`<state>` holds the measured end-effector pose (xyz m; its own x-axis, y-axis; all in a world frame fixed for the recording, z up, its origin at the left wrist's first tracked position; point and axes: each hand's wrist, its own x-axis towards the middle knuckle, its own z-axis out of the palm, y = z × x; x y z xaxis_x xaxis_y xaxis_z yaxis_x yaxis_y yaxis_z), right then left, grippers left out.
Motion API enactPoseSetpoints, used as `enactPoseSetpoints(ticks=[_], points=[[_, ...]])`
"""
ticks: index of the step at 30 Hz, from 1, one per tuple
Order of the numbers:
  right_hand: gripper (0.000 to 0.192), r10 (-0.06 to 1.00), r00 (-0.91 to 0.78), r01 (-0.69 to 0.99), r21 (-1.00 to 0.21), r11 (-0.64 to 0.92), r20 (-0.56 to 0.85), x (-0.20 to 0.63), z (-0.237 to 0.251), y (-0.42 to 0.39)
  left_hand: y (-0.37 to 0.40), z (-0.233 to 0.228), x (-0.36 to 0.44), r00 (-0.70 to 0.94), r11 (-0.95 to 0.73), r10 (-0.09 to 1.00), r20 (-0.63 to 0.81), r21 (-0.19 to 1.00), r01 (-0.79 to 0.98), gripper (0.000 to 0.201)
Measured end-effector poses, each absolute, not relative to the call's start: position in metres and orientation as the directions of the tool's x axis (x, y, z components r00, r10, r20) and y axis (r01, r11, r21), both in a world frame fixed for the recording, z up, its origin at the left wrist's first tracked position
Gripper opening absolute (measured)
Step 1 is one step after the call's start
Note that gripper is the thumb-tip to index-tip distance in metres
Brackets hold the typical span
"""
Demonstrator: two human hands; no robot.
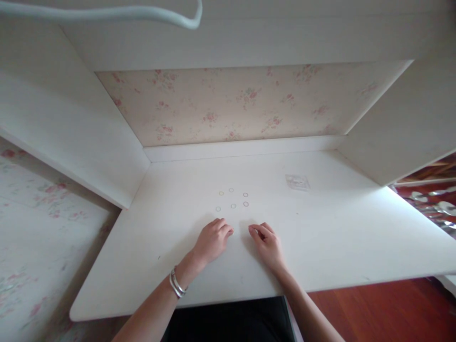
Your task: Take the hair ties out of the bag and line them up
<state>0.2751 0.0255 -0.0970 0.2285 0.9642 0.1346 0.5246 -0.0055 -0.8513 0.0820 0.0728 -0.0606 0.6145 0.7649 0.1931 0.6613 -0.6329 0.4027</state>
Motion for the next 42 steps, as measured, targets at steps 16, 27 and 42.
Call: enactPoseSetpoints(ticks=[16,27,42], points=[[0.033,0.972,0.204,0.541,-0.841,-0.01,0.12,0.273,-0.098,0.033,0.098,-0.068,0.037,0.032,-0.111,0.994,0.108,0.884,0.453,0.029],[0.03,0.99,-0.11,0.877,-0.46,0.137,0.086,0.229,-0.063,0.12,0.107,-0.092,0.013,-0.114,0.086,0.991,-0.065,0.979,0.186,0.036],[0.027,0.967,-0.249,0.945,-0.234,0.23,-0.056,0.235,-0.069,0.142,0.107,-0.094,0.009,-0.095,0.068,0.994,-0.049,0.977,0.203,0.034]])
